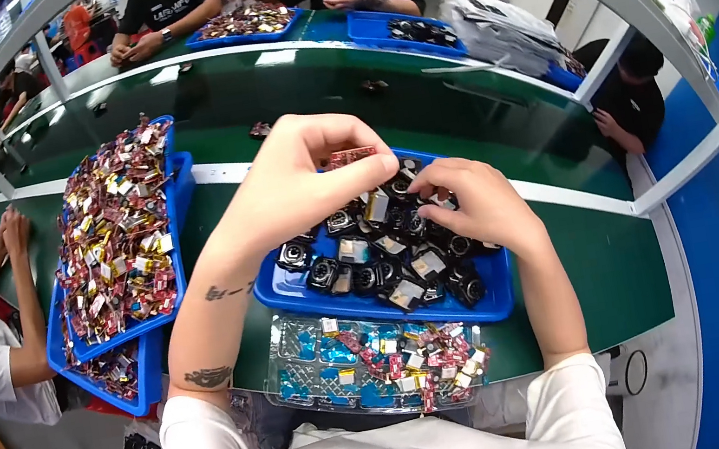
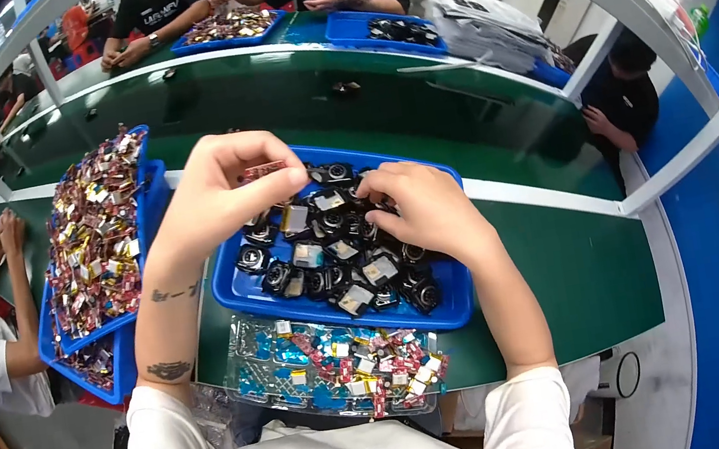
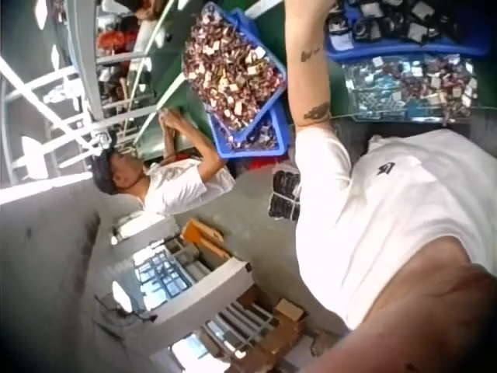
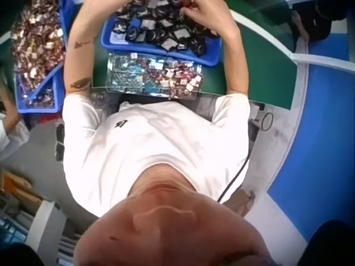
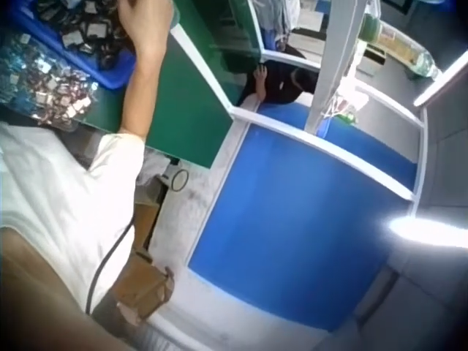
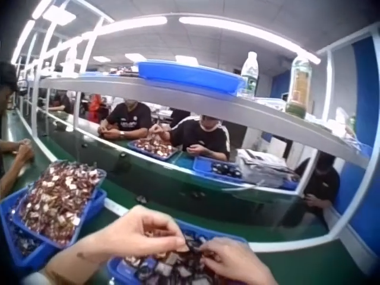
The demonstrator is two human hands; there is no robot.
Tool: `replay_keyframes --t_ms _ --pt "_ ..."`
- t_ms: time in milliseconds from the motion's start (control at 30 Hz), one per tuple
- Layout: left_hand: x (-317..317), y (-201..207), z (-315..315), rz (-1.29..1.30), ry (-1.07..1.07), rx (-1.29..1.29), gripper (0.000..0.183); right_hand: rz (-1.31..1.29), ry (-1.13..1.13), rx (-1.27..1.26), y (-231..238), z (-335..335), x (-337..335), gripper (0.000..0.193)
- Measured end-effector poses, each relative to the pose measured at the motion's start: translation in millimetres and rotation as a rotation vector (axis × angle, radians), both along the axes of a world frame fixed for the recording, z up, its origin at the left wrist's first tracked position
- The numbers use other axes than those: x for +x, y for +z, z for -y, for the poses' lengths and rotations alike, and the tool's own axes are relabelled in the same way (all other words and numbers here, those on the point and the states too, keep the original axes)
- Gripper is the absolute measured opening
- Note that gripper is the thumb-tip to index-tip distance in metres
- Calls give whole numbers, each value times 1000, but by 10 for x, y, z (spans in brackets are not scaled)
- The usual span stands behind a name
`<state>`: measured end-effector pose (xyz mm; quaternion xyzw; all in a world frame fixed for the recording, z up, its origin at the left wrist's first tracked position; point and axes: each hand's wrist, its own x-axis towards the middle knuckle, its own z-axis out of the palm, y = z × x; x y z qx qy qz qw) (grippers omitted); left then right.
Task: Assembling small electronic components, specifically batteries into black plastic housings, on a production line.
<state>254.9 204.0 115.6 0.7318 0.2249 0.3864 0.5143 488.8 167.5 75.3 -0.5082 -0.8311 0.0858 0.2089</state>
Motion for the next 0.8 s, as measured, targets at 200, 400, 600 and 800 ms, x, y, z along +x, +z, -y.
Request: replay_keyframes --t_ms 200,400,600,800 --pt "60 -58 40 -36 50 32 11 141 185 -293 -183 35 -122 27" --pt "67 -89 24 11 -8 4 10 14 310 1 -254 20 -62 18" --pt "15 -63 17 13 12 -7 9 -1321 433 -821 -42 5 -76 18" --pt "53 -88 3 129 -71 -160 14 -1350 209 -280 -45 28 -147 14"
